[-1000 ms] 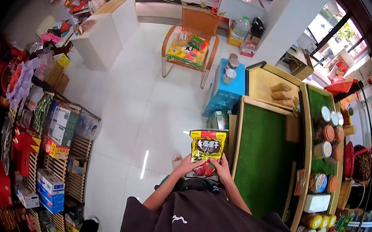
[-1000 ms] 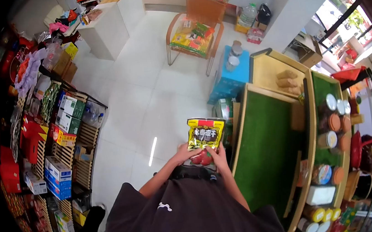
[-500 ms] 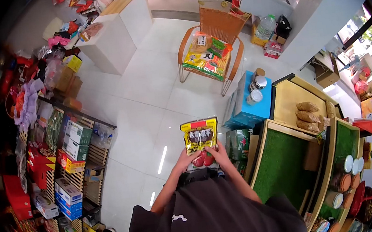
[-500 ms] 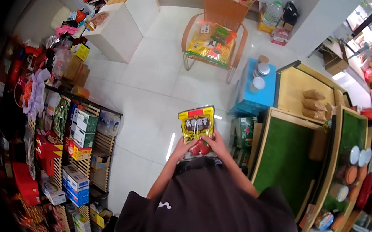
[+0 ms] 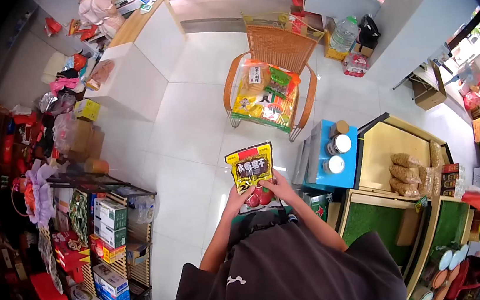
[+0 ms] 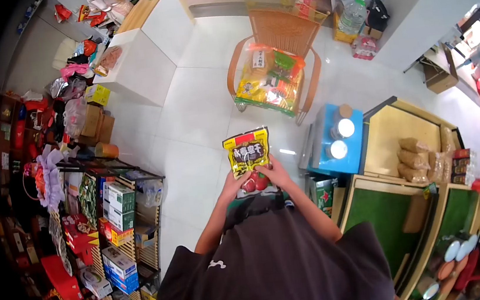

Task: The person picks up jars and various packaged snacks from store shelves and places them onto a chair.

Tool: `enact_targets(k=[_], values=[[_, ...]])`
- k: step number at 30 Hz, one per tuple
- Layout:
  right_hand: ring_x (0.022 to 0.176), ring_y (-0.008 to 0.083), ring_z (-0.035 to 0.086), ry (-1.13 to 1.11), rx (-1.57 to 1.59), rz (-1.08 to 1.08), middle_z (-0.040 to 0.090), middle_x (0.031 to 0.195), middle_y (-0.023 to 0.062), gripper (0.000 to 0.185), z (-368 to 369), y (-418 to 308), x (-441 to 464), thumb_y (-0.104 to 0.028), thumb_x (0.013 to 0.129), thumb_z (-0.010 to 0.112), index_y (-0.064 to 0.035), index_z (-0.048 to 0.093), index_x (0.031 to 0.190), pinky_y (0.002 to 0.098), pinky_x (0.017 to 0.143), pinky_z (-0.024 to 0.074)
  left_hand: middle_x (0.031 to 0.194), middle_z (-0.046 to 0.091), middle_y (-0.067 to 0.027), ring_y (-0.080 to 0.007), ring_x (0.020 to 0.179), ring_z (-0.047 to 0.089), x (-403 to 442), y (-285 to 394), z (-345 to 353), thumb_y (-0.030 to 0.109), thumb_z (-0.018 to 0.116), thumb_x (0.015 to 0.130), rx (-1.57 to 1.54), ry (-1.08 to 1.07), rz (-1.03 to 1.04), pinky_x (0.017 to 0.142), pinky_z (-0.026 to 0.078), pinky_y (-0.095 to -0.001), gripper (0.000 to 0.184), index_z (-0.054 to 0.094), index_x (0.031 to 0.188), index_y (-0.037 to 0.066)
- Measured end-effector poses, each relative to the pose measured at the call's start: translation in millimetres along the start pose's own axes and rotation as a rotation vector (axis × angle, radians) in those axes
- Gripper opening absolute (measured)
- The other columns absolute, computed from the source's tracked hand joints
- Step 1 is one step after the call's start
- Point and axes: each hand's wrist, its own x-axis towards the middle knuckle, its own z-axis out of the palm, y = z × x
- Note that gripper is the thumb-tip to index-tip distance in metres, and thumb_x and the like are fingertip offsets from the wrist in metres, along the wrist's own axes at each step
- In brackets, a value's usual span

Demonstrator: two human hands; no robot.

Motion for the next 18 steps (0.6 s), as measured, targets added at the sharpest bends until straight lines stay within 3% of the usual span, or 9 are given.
enact_targets(k=[5, 7, 14, 17, 18], values=[[0.089, 0.011, 0.057, 0.038, 0.065, 0.014, 0.061, 0.101, 0.0048, 0.048, -14.3, -8.9, 69.0, -0.01, 0.082, 0.064, -0.0058, 0.042, 0.125, 0.0251, 0.075, 0.0474, 0.099, 0.062, -0.0056, -0.011, 0.088, 0.058, 79.9, -9.5, -15.4, 0.019, 0.065, 0.083, 0.009, 0.04, 0.054, 0.076, 0.047, -0.0241, 0.035, 0.054, 0.111, -0.001], [0.088, 0.0113, 0.057, 0.068, -0.03, 0.053, 0.061, 0.1, 0.005, 0.042, -16.9, -26.9, 92.4, -0.012, 0.082, 0.064, -0.0038, 0.047, 0.12, 0.0255, 0.076, 0.0474, 0.102, 0.061, -0.0055, -0.0105, 0.089, 0.057, 107.8, 13.8, -27.7, 0.021, 0.064, 0.084, 0.062, -0.083, -0.069, 0.076, 0.047, -0.0235, 0.037, 0.053, 0.113, 0.001], [0.09, 0.0138, 0.059, 0.236, -0.059, 0.188, 0.061, 0.102, 0.0064, 0.05, -14.6, -72.9, 185.9, -0.014, 0.08, 0.067, -0.0059, 0.046, 0.124, 0.0263, 0.076, 0.0481, 0.107, 0.06, -0.0052, -0.0128, 0.095, 0.057, 207.5, 71.9, -51.6, 0.02, 0.064, 0.083, -0.008, -0.163, -0.059, 0.08, 0.046, -0.0248, 0.04, 0.053, 0.116, 0.0], [0.086, 0.0128, 0.058, 0.226, -0.061, 0.143, 0.061, 0.098, 0.006, 0.042, -22.9, -82.3, 219.2, -0.014, 0.08, 0.066, -0.0051, 0.049, 0.117, 0.0263, 0.073, 0.048, 0.103, 0.062, -0.0055, -0.0122, 0.092, 0.058, 241.5, 93.1, -57.4, 0.02, 0.065, 0.083, 0.044, -0.212, -0.051, 0.078, 0.047, -0.0251, 0.037, 0.055, 0.113, 0.0], [0.076, 0.0109, 0.058, 0.234, -0.069, 0.074, 0.062, 0.092, 0.0047, 0.039, -24.6, -84.0, 229.1, -0.014, 0.08, 0.066, -0.0055, 0.05, 0.114, 0.0248, 0.066, 0.048, 0.1, 0.063, -0.0062, -0.0118, 0.089, 0.059, 253.0, 97.0, -57.5, 0.019, 0.065, 0.082, 0.064, -0.199, -0.058, 0.076, 0.048, -0.0254, 0.035, 0.057, 0.11, 0.0]])
